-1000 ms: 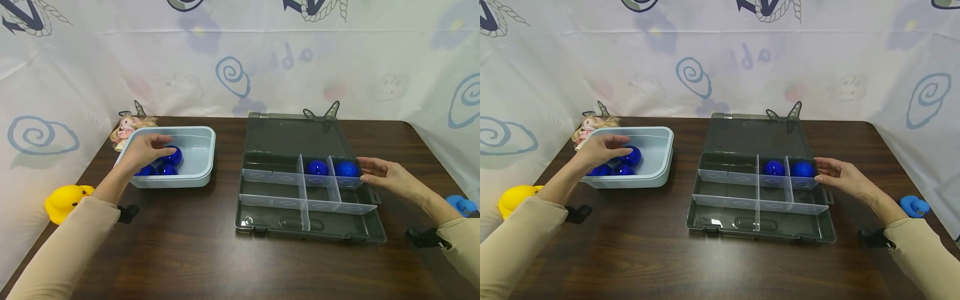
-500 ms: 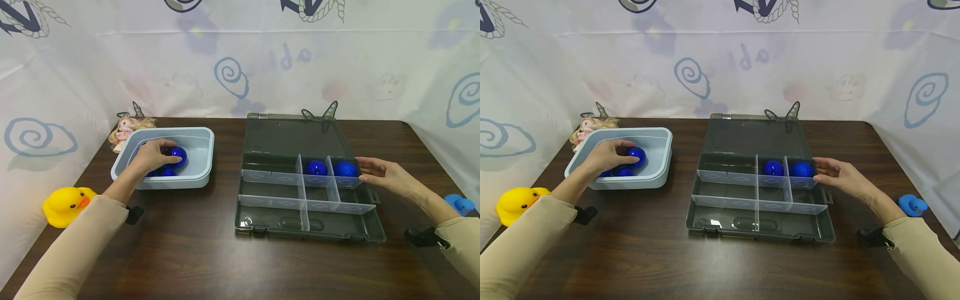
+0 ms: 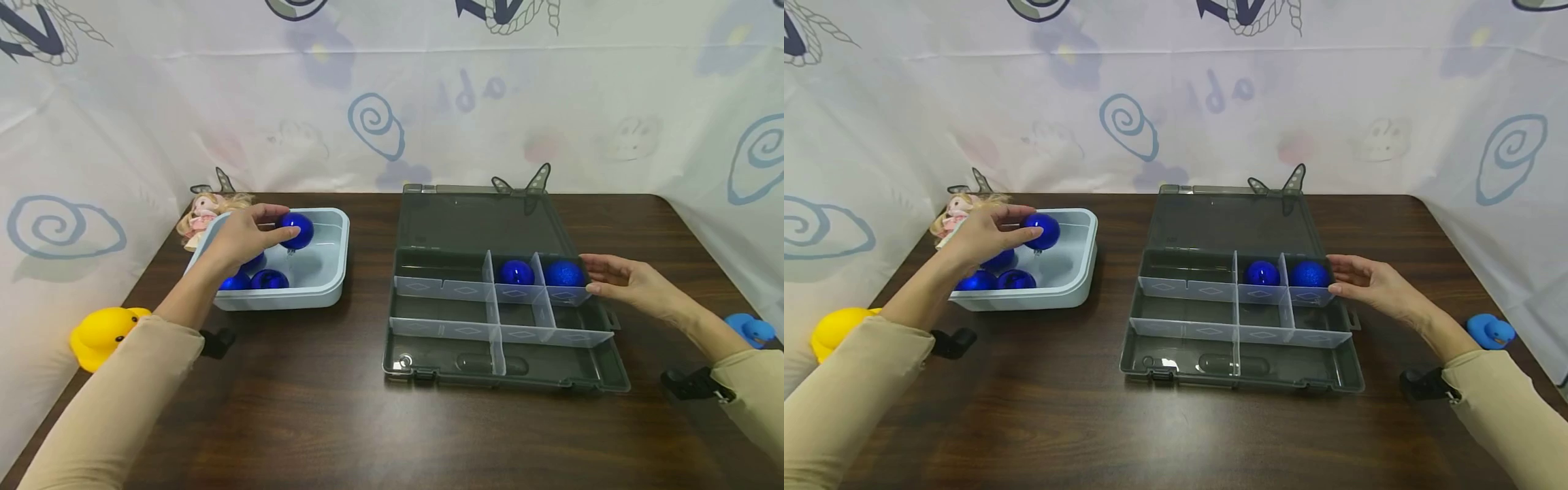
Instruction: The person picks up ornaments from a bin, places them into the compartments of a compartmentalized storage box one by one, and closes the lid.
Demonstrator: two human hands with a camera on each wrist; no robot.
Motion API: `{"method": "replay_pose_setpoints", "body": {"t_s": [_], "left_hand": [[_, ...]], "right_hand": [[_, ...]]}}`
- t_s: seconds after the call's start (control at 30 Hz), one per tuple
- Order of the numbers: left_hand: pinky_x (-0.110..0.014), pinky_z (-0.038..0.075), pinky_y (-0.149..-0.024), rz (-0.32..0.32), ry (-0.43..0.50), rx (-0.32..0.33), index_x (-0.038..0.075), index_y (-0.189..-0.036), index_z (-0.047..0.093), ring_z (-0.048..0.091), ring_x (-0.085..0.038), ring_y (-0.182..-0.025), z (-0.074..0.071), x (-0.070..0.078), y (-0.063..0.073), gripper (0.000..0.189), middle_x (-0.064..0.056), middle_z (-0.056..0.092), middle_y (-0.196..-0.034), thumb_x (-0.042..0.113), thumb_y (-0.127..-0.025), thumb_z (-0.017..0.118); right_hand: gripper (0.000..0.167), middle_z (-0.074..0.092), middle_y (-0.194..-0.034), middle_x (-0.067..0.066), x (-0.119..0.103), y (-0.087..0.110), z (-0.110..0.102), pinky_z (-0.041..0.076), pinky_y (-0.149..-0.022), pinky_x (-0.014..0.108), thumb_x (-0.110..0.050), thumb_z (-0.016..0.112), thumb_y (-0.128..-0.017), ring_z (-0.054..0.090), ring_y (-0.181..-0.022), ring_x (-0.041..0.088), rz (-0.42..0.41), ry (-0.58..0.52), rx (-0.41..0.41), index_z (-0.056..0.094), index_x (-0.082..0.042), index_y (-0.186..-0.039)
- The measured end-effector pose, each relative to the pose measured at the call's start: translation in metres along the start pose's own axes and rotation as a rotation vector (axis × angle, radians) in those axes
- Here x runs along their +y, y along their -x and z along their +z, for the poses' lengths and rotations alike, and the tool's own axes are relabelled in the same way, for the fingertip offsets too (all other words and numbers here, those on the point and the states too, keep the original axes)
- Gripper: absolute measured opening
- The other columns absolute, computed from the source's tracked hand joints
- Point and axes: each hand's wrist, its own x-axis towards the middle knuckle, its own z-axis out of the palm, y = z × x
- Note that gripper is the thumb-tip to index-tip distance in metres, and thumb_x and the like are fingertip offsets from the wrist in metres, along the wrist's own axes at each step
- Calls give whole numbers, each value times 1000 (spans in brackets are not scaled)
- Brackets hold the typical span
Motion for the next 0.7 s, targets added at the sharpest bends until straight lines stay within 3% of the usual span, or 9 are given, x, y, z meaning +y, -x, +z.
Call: {"method": "replay_pose_setpoints", "body": {"t_s": [0.13,0.27,0.5,0.7], "left_hand": [[-46,38,-103,61,83,1,6,-135,46,48,-32,-124,8,24,2,61,-19,53,-132,36,-87,66],[-42,43,-100,146,145,-19,7,-134,50,53,-29,-118,27,54,-1,52,-16,54,-131,27,-88,67],[-38,47,-96,321,315,-127,7,-129,53,57,-24,-114,84,100,-14,48,-11,57,-127,17,-85,70],[-34,46,-95,452,327,-182,6,-124,56,57,-20,-111,127,115,-22,46,-8,60,-121,15,-83,73]], "right_hand": [[54,44,-120,-28,-1,0,1,46,-81,8,-3,56,-93,48,-105,-18,12,0,4,30,13,-138],[55,45,-119,-28,0,0,0,46,-81,8,-2,56,-93,49,-105,-17,18,-6,3,30,13,-138],[53,45,-120,-29,1,2,0,47,-81,9,-2,55,-93,49,-106,-17,-1,-14,-1,31,13,-138],[54,44,-122,-28,0,0,0,46,-81,8,-4,56,-93,48,-106,-17,-9,9,-2,31,13,-138]]}}
